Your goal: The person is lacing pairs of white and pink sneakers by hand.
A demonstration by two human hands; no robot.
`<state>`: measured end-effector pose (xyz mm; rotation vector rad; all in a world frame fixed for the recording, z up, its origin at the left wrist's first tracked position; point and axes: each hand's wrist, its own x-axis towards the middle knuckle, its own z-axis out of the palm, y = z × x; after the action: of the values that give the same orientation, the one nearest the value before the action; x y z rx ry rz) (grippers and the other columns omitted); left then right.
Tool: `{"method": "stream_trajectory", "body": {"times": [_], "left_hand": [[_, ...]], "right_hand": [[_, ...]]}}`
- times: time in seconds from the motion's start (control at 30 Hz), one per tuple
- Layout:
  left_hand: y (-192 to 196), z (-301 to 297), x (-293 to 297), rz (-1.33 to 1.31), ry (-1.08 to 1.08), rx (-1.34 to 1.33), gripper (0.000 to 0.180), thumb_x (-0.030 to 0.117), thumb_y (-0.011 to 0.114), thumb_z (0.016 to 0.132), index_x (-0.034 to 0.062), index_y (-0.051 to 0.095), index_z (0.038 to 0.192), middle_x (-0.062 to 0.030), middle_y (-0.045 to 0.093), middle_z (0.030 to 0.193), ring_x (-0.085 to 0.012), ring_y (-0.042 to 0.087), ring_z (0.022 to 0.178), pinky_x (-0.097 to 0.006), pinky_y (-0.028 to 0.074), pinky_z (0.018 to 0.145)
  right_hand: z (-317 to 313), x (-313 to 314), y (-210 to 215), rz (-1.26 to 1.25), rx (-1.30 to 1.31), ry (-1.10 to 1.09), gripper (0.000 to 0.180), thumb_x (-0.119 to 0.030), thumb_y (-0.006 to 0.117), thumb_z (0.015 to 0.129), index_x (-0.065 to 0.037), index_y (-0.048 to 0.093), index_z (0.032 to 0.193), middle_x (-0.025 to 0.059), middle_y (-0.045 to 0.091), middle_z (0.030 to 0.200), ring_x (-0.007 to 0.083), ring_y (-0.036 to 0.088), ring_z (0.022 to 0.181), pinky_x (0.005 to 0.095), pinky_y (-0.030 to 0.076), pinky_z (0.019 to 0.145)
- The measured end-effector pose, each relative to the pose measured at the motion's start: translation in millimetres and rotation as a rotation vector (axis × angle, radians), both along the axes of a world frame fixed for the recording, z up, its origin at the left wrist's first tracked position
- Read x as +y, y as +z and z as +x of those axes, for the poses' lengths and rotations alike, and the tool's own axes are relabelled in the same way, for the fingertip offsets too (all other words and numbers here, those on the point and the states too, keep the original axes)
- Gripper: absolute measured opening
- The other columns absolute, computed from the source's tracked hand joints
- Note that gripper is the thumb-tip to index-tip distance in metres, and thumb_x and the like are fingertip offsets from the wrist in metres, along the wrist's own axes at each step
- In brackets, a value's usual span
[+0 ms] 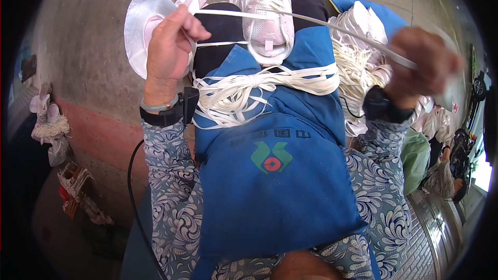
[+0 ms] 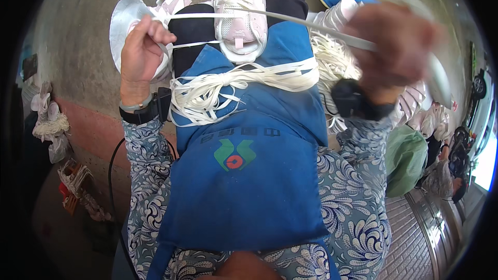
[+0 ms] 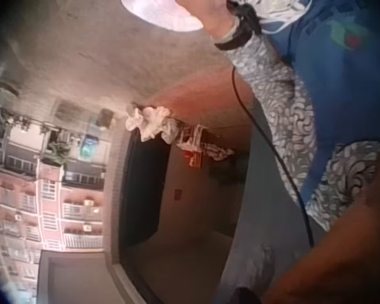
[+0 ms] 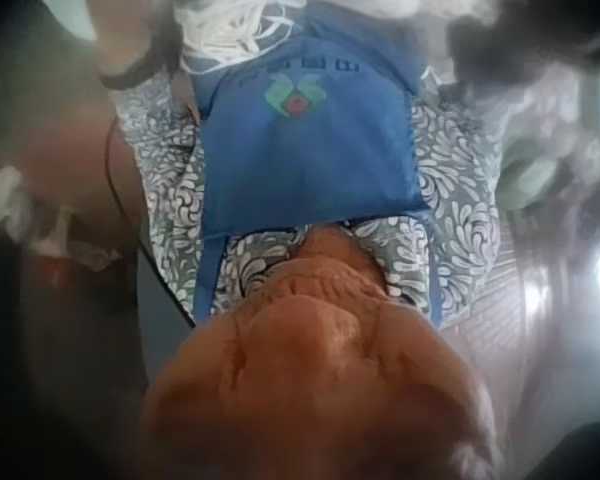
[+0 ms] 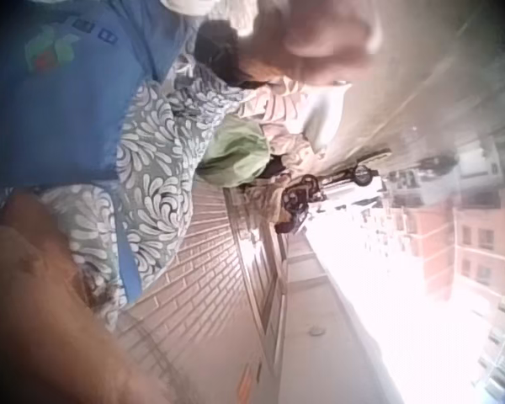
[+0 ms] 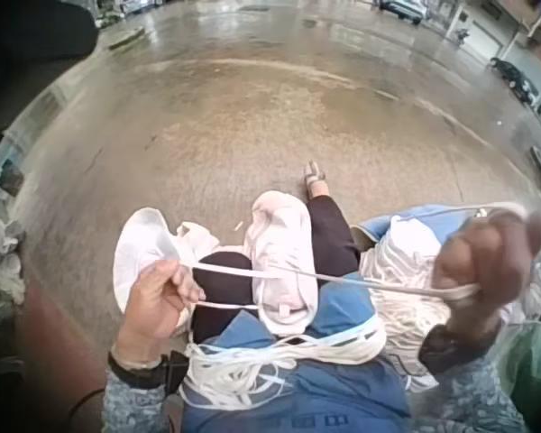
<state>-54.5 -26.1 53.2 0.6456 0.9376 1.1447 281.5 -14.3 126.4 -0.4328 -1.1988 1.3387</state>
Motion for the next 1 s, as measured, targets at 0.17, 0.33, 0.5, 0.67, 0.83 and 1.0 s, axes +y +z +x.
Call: {"method": "stream_trajectory", "body": {"times": [0.17, 0.33, 0.5, 0.67, 0.83, 1.0], "left_hand": [[1, -21, 6, -0.1, 0.065, -0.156, 0.03, 0.026, 0.045, 0.094, 0.0064, 0.053, 0.073, 0.0051, 0.038, 0.053, -0.0035, 0.034, 0.046, -0.019, 0.028, 0.047], [-6, -7, 8, 0.111, 0.032, 1.1, 0.029, 0.031, 0.065, 0.08, 0.003, 0.062, 0.073, -0.0007, 0.053, 0.064, -0.0087, 0.051, 0.058, -0.022, 0.039, 0.054], [-19, 45, 24, 0.608, -0.147, 1.144, 0.015, 0.016, 0.062, 0.08, 0.0047, 0.063, 0.09, -0.0068, 0.061, 0.08, -0.0161, 0.057, 0.067, -0.028, 0.045, 0.062], [-40, 70, 34, 0.745, -0.192, 1.398, 0.013, 0.016, 0.06, 0.082, 0.0067, 0.063, 0.09, -0.0068, 0.06, 0.08, -0.0218, 0.061, 0.069, -0.031, 0.048, 0.061], [-37, 80, 33, 0.83, -0.282, 1.532, 0.013, 0.018, 0.059, 0.083, 0.0064, 0.061, 0.089, -0.0065, 0.06, 0.085, -0.0243, 0.062, 0.07, -0.033, 0.05, 0.061], [-42, 76, 42, 0.675, -0.372, 1.46, 0.018, 0.021, 0.053, 0.086, 0.0038, 0.057, 0.09, -0.0107, 0.059, 0.088, -0.0274, 0.061, 0.076, -0.036, 0.048, 0.066]], "right_hand": [[45, 8, 48, -0.074, 0.27, 0.414, 0.039, -0.031, 0.052, 0.088, -0.014, 0.054, 0.053, -0.0069, 0.036, 0.047, 0.0052, 0.028, 0.047, 0.0212, 0.026, 0.044], [38, -3, 30, 0.143, -0.405, 0.0, 0.041, -0.037, 0.037, 0.094, -0.009, 0.059, 0.073, -0.0008, 0.041, 0.057, 0.0149, 0.038, 0.071, 0.033, 0.033, 0.067], [16, 0, 25, -0.025, -0.12, 0.283, 0.045, -0.036, 0.028, 0.097, -0.003, 0.057, 0.091, -0.005, 0.032, 0.055, 0.0096, 0.032, 0.056, 0.0263, 0.026, 0.053], [13, -3, 30, -0.052, -0.094, 0.286, 0.046, -0.037, 0.029, 0.097, -0.001, 0.056, 0.092, -0.0067, 0.03, 0.055, 0.0051, 0.025, 0.047, 0.023, 0.02, 0.045], [19, -3, 31, -0.095, -0.108, 0.238, 0.035, -0.036, 0.039, 0.095, -0.006, 0.056, 0.089, -0.0081, 0.035, 0.059, 0.0016, 0.024, 0.045, 0.02, 0.02, 0.044], [17, -3, 32, -0.103, -0.104, 0.236, 0.034, -0.035, 0.041, 0.095, -0.007, 0.056, 0.088, -0.0087, 0.034, 0.058, 0.0011, 0.023, 0.043, 0.02, 0.02, 0.042]]}}
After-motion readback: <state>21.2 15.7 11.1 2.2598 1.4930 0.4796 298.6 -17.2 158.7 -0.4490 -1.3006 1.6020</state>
